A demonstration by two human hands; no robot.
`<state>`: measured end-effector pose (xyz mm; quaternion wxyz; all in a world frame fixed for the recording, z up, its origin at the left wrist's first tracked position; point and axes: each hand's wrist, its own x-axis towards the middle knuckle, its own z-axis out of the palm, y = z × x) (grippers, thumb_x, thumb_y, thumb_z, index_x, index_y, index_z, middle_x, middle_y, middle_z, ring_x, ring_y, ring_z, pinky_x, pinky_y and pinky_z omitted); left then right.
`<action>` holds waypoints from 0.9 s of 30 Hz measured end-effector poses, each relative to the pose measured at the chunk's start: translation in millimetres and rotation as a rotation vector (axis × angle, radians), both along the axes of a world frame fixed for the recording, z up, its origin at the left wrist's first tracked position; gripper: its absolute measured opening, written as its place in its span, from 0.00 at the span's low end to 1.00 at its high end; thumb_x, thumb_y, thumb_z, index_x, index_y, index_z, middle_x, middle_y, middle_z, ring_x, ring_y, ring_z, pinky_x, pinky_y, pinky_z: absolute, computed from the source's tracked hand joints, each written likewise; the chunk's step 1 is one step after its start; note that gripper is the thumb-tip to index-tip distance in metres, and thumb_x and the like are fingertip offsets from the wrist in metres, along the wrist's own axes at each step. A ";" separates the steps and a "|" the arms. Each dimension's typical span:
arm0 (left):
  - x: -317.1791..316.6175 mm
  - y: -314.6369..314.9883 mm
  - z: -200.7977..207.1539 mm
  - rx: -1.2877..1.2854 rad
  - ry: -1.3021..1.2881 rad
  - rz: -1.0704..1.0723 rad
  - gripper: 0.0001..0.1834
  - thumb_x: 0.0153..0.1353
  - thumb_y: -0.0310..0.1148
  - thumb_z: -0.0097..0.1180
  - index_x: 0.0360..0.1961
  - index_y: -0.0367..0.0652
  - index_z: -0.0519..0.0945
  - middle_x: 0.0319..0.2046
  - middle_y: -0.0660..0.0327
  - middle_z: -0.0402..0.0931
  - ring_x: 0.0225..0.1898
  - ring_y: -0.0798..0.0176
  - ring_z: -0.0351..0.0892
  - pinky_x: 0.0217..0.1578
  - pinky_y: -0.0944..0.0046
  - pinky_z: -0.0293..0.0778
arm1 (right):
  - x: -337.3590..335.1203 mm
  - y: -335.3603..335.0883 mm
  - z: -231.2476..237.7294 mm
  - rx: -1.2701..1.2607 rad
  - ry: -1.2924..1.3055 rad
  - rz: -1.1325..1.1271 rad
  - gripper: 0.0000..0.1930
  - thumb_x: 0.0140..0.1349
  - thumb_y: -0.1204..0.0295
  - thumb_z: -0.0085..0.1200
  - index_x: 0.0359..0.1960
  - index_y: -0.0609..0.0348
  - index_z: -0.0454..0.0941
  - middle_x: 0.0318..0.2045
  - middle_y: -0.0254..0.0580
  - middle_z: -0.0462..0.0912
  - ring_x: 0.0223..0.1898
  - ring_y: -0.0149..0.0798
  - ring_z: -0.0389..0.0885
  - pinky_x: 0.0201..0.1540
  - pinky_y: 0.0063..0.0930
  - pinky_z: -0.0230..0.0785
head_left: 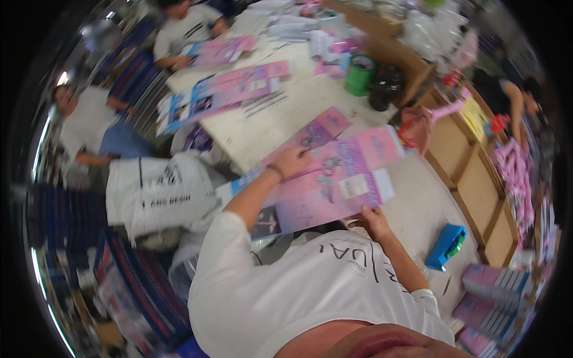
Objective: The person assembles pink bubble wands by inserting wands into pink bubble heads and placing them into boxes. They repeatedly pick up wands and bubble heads, insert the wands, and pack the assembled units into cardboard boxes on a workbench.
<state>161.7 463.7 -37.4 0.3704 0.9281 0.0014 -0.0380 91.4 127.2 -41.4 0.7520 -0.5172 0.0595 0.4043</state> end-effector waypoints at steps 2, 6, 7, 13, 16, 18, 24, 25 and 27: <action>2.1 -28.0 5.8 0.084 0.092 -0.064 0.19 0.59 0.47 0.53 0.37 0.39 0.80 0.32 0.46 0.79 0.37 0.43 0.79 0.39 0.52 0.74 | -4.6 -8.4 1.5 0.108 0.137 -0.170 0.23 0.63 0.65 0.53 0.56 0.64 0.65 0.47 0.50 0.78 0.44 0.47 0.80 0.38 0.42 0.78; -16.5 -59.7 36.2 0.220 -0.266 -0.052 0.27 0.58 0.49 0.55 0.47 0.35 0.76 0.38 0.45 0.79 0.43 0.42 0.78 0.47 0.50 0.72 | -20.3 -37.0 7.0 0.101 0.186 -0.238 0.21 0.61 0.66 0.51 0.55 0.61 0.67 0.45 0.48 0.78 0.42 0.47 0.80 0.37 0.39 0.77; -24.7 -64.5 49.3 0.197 -0.253 -0.062 0.28 0.57 0.49 0.55 0.48 0.35 0.76 0.40 0.44 0.79 0.44 0.42 0.78 0.48 0.50 0.72 | -24.8 -45.0 8.7 0.061 0.206 -0.281 0.21 0.61 0.66 0.51 0.54 0.60 0.67 0.45 0.47 0.78 0.42 0.47 0.80 0.36 0.39 0.77; -98.5 -97.9 126.3 -0.102 -0.229 -0.374 0.40 0.47 0.54 0.66 0.52 0.33 0.74 0.50 0.46 0.75 0.52 0.45 0.74 0.52 0.51 0.69 | -38.9 -71.6 18.4 -0.056 0.250 -0.328 0.18 0.59 0.66 0.50 0.50 0.59 0.69 0.40 0.46 0.80 0.38 0.44 0.81 0.37 0.37 0.77; -123.1 -133.2 116.9 0.193 -0.138 -0.564 0.42 0.43 0.52 0.68 0.56 0.37 0.71 0.56 0.50 0.69 0.58 0.49 0.68 0.56 0.53 0.65 | -39.5 -74.1 22.7 -0.106 0.286 -0.378 0.17 0.59 0.66 0.50 0.48 0.58 0.71 0.38 0.45 0.80 0.38 0.43 0.81 0.38 0.36 0.78; -126.0 -147.1 98.4 0.365 0.011 -0.579 0.37 0.44 0.48 0.65 0.56 0.42 0.72 0.54 0.52 0.70 0.57 0.51 0.69 0.55 0.53 0.65 | -38.3 -75.3 29.1 -0.059 0.326 -0.393 0.14 0.61 0.65 0.49 0.45 0.58 0.74 0.39 0.41 0.81 0.38 0.39 0.81 0.40 0.33 0.78; -113.6 -150.2 70.6 0.447 -0.189 -0.533 0.11 0.53 0.36 0.51 0.34 0.44 0.80 0.27 0.54 0.79 0.32 0.52 0.81 0.32 0.53 0.75 | -37.7 -79.2 56.9 0.043 0.323 -0.383 0.17 0.65 0.58 0.46 0.47 0.58 0.74 0.42 0.39 0.82 0.39 0.34 0.82 0.39 0.30 0.78; -110.4 -151.9 74.1 0.493 -0.203 -0.552 0.09 0.53 0.34 0.49 0.30 0.44 0.80 0.22 0.55 0.79 0.28 0.52 0.81 0.28 0.53 0.75 | -38.9 -79.7 59.5 0.081 0.327 -0.371 0.18 0.66 0.57 0.45 0.47 0.58 0.74 0.42 0.38 0.83 0.38 0.34 0.82 0.38 0.30 0.78; -101.9 -154.4 81.4 0.487 -0.275 -0.503 0.08 0.52 0.33 0.50 0.28 0.43 0.80 0.20 0.53 0.78 0.26 0.50 0.81 0.26 0.53 0.75 | -41.7 -81.7 58.6 0.160 0.228 -0.358 0.22 0.68 0.56 0.45 0.54 0.60 0.70 0.47 0.42 0.81 0.41 0.37 0.82 0.40 0.31 0.77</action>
